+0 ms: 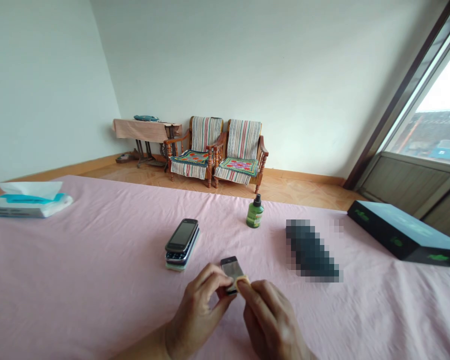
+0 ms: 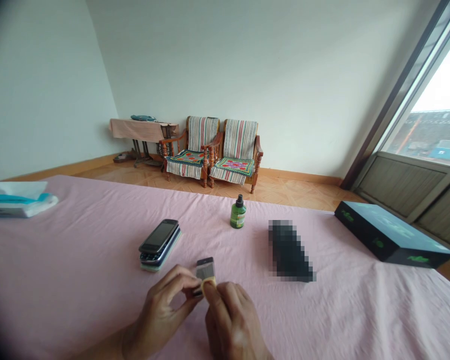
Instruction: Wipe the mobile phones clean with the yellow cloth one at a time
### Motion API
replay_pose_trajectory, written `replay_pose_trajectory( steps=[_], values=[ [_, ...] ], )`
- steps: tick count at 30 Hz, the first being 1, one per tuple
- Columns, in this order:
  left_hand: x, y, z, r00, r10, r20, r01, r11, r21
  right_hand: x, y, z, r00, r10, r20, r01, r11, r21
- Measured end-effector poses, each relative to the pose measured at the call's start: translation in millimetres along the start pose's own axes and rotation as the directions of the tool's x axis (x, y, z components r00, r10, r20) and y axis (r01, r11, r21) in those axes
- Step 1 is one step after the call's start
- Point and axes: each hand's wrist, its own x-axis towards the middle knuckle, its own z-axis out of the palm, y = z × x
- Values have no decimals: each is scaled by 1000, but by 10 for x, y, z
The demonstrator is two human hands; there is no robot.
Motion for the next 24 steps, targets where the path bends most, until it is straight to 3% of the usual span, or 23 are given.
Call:
replay_pose_trajectory(
  steps=[5, 8, 10, 14, 19, 24],
  values=[
    [-40, 13, -20, 976, -25, 214, 16, 999, 46, -67, 214, -3, 957, 289, -25, -286, 956, 65],
    [-24, 42, -60, 929, -22, 370, 0, 998, 60, -61, 220, 9, 937, 347, 26, -348, 929, 128],
    [5, 67, -89, 908, -19, 419, -6, 998, 58, -54, 181, 15, 927, 360, 106, -373, 913, 165],
    [65, 87, -114, 917, -78, 392, 60, 997, 57, -46, 97, -8, 898, 349, 266, -413, 877, 245],
    [35, -74, -53, 965, -146, 216, 112, 981, 161, -39, 78, -44, 893, 281, 352, -390, 874, 290],
    [-42, -260, 0, 946, -177, 271, 110, 963, 246, -31, 161, 33, 870, 341, 356, -436, 869, 234]
  ],
)
